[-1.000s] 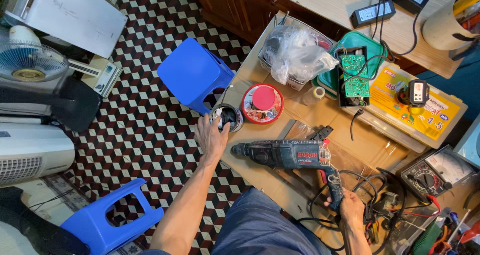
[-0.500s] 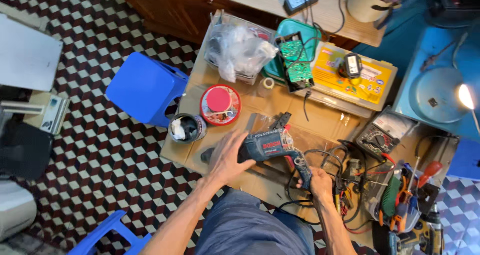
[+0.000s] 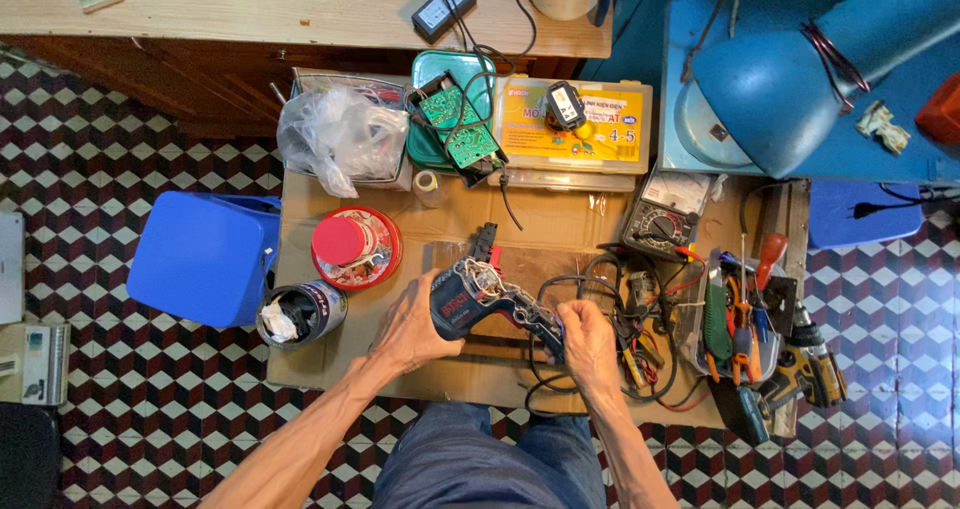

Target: The person repairs a corded power drill by stripping and twisting wires, connecting them to the tool's internal terminals, and securing the connections with a cordless drill. The person also uses a multimeter to test the electrical continuity of the drill.

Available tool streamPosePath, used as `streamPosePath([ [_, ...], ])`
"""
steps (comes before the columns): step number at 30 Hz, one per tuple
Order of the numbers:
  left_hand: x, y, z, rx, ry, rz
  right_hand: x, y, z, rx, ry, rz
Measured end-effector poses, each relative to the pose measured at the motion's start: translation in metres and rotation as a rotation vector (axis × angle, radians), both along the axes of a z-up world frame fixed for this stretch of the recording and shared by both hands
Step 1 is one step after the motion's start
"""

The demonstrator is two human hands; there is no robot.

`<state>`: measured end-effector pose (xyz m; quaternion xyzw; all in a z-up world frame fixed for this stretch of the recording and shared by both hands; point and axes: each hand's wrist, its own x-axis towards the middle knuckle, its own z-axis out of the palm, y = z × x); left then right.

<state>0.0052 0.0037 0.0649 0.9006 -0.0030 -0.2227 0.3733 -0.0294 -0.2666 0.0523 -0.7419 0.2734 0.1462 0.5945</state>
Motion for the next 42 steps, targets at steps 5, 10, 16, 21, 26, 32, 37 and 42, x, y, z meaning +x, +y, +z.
streamPosePath([
  [5, -0.003, -0.021, 0.030, -0.093, -0.386, 0.147, 0.035, -0.003, 0.112, -0.328, -0.360, 0.173],
  [10, 0.017, -0.031, 0.042, -0.308, -0.518, 0.218, 0.062, 0.012, 0.167, -0.531, -0.461, 0.274],
  [16, 0.009, -0.047, 0.032, -0.346, -0.407, 0.427, 0.070, 0.013, 0.184, -0.589, -0.559, 0.379],
  [21, -0.004, -0.062, 0.048, -0.318, -0.483, 0.427, 0.072, 0.001, 0.182, -0.598, -0.562, 0.452],
  [26, -0.013, -0.055, 0.125, -0.223, -0.801, 0.224, 0.082, -0.019, 0.175, -0.534, -0.598, 0.489],
  [32, 0.028, -0.110, 0.165, -0.277, -0.855, -0.251, 0.095, -0.026, 0.153, -0.478, -0.650, 0.578],
  [37, 0.040, -0.122, 0.159, -0.081, -0.594, -0.193, 0.101, -0.038, 0.141, -0.426, -0.601, 0.436],
  [42, 0.058, -0.128, 0.156, -0.191, -0.731, -0.275, 0.110, -0.043, 0.126, -0.267, -0.644, 0.164],
])
